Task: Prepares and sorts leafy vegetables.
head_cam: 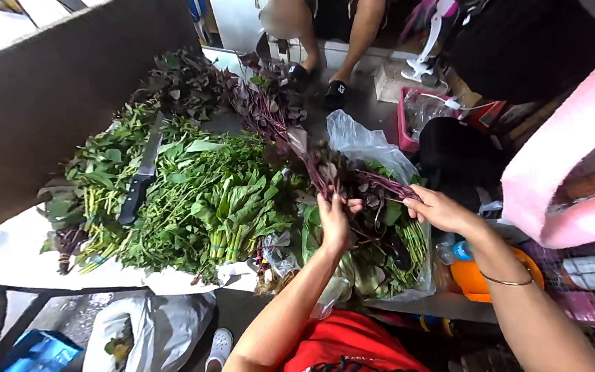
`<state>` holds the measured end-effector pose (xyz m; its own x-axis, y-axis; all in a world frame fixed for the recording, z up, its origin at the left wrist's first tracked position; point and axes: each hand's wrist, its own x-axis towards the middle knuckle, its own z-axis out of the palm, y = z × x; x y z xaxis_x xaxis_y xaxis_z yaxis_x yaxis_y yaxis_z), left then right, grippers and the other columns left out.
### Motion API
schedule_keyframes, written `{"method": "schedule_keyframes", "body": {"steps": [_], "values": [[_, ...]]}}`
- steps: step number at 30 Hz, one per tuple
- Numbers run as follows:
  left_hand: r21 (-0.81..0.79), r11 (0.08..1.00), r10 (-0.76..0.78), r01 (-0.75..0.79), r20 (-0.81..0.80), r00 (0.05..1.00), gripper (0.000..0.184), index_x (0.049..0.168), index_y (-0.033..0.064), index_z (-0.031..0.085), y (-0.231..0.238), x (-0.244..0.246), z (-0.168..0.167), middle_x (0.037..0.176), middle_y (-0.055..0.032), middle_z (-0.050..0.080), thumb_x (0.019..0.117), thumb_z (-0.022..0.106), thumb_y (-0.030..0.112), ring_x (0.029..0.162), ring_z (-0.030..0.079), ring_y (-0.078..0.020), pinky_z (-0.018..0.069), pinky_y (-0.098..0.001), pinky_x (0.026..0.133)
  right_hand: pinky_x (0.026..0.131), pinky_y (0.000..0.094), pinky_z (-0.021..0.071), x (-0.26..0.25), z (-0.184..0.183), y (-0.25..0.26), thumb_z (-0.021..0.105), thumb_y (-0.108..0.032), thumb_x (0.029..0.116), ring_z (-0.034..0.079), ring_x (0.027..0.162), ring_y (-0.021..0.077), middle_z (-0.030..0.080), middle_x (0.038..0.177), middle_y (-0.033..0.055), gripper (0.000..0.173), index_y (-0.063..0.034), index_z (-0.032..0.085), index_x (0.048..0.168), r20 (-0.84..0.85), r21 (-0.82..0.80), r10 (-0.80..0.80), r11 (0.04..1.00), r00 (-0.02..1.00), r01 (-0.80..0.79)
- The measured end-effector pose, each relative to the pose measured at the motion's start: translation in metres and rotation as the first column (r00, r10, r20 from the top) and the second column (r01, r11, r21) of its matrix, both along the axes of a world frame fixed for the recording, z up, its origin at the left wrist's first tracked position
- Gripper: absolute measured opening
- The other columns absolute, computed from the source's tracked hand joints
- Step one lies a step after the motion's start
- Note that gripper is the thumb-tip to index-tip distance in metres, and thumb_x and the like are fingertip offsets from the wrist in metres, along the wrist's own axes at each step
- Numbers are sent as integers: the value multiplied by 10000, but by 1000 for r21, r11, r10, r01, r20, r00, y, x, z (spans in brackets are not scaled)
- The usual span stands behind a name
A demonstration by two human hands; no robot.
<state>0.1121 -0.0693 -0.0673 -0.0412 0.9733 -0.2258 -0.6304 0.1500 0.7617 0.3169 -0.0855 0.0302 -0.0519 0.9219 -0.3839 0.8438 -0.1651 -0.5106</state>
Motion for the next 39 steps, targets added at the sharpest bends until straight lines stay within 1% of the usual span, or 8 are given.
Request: {"method": "schedule_keyframes", "body": {"steps": [6,14,19,23,25,28,31,39], "values": [[-288,956,-82,59,-69,994,382,1480,-8,250,10,17,-69,993,-186,576,1106,312,43,740,712,-245,635,-379,674,587,218,473,32,29,-5,433,-167,1090,524,605,41,554,747,10,291,18,561,1275,-208,314,-64,941,976,128],[-244,969,-66,44,-83,994,292,1384,-32,368,11,1,-44,883,-132,569,1105,337,50,650,671,-194,624,-349,627,542,160,402,47,67,-27,446,-233,1067,441,567,-12,464,711,-105,243,-143,585,1245,-401,582,1,773,916,254],[-33,999,-29,26,-92,995,287,1378,82,440,13,-33,-3,758,-2,500,1101,365,77,543,482,-70,451,-213,514,559,238,371,19,59,-4,394,-220,1110,368,573,47,407,761,-29,296,-45,533,1303,-340,467,-188,817,921,339],[-105,990,-87,90,33,996,249,1340,95,441,-8,-36,12,753,-7,505,1111,343,102,528,480,-75,456,-213,501,585,263,418,20,44,22,387,-310,1107,422,624,57,470,852,13,360,-59,499,1340,-234,730,-28,655,972,194],[-214,967,-116,139,118,986,237,1315,70,446,-20,-31,2,765,-22,522,1111,329,102,545,504,-90,472,-227,520,721,390,518,2,48,20,380,-319,1117,573,794,211,579,1000,161,423,-18,465,1402,-81,805,-30,587,996,83],[-308,935,-117,175,197,973,221,1281,37,451,-33,-25,-23,807,-45,557,1103,326,78,593,564,-112,524,-251,568,921,646,507,-41,43,11,369,-295,1119,639,1098,486,610,1242,321,473,22,439,1463,85,747,-74,664,994,-14],[-317,925,-138,209,232,963,243,1307,7,451,-43,-24,-36,862,-81,599,1094,342,53,673,628,-149,571,-290,647,755,638,560,-76,-13,-7,453,-231,1087,694,908,458,672,1084,272,387,3,519,1388,215,618,-4,775,977,-133],[-290,932,-180,216,144,973,272,1339,-5,440,-50,-26,-35,1041,-133,635,1076,375,24,905,668,-196,575,-377,834,1028,535,497,-112,-98,-63,402,-249,1103,638,1207,391,617,1352,242,454,12,497,1462,84,248,104,961,991,-122]]}}
